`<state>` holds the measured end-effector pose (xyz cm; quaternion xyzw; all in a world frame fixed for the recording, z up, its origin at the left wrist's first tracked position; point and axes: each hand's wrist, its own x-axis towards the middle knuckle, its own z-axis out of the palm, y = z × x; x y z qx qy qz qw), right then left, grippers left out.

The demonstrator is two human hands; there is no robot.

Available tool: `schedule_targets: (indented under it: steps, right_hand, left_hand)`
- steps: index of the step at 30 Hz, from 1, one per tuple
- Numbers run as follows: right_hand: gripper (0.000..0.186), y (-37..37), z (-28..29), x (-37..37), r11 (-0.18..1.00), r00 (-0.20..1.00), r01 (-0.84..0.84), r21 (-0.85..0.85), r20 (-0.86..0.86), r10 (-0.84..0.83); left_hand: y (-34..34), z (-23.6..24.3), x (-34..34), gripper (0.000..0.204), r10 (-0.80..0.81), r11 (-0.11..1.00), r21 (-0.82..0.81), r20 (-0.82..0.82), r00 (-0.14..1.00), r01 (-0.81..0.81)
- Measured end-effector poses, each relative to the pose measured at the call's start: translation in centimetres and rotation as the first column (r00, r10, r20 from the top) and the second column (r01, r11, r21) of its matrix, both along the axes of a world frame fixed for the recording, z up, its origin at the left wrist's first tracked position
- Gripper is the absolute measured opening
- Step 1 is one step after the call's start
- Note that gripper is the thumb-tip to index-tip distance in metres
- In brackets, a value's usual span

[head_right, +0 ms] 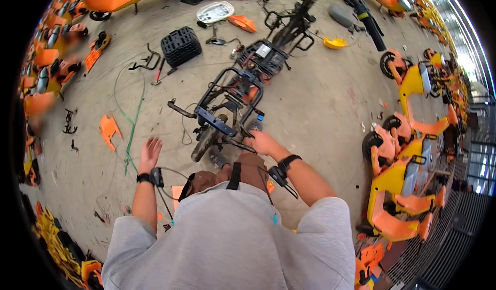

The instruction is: The person sits on the floor and uses a screwdriver to tighten screws on the frame of a disassembled electric scooter. The person handles the scooter frame and various tools while working in a workshop.

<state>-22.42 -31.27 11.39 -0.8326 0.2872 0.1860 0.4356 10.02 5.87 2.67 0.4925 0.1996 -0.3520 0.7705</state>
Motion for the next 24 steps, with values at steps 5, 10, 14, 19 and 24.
schedule_targets:
  steps: [5,10,14,19,24]
  right_hand:
    - [0.039,0.3,-1.3,-4.6,0.945,0.961,-0.268,-0.186,-0.117,0.249]
    - [0.035,2.7,-1.1,-2.8,0.928,0.950,-0.307,-0.214,-0.134,0.283]
    - [0.030,3.0,-1.0,-0.6,0.852,0.857,-0.478,-0.212,-0.326,0.400]
    - [0.029,3.4,1.8,0.5,0.899,0.874,-0.411,-0.153,-0.348,0.340]
    - [0.029,3.3,-0.9,0.0,0.888,0.901,-0.398,-0.231,-0.283,0.330]
  left_hand:
    - [19.9,-8.2,-12.6,0.051,0.174,0.926,0.362,-0.165,0.971,-0.104]
    - [35.9,-6.8,-22.6,0.033,0.390,0.839,0.523,-0.390,0.834,-0.148]
    - [34.3,-3.9,-27.6,0.025,-0.169,0.428,0.795,-0.397,0.902,0.430]
    - [32.6,-4.0,-21.0,0.028,-0.174,0.564,0.768,-0.250,0.952,0.305]
    - [23.8,-1.5,-13.4,0.035,-0.269,0.636,0.768,0.126,0.955,0.078]
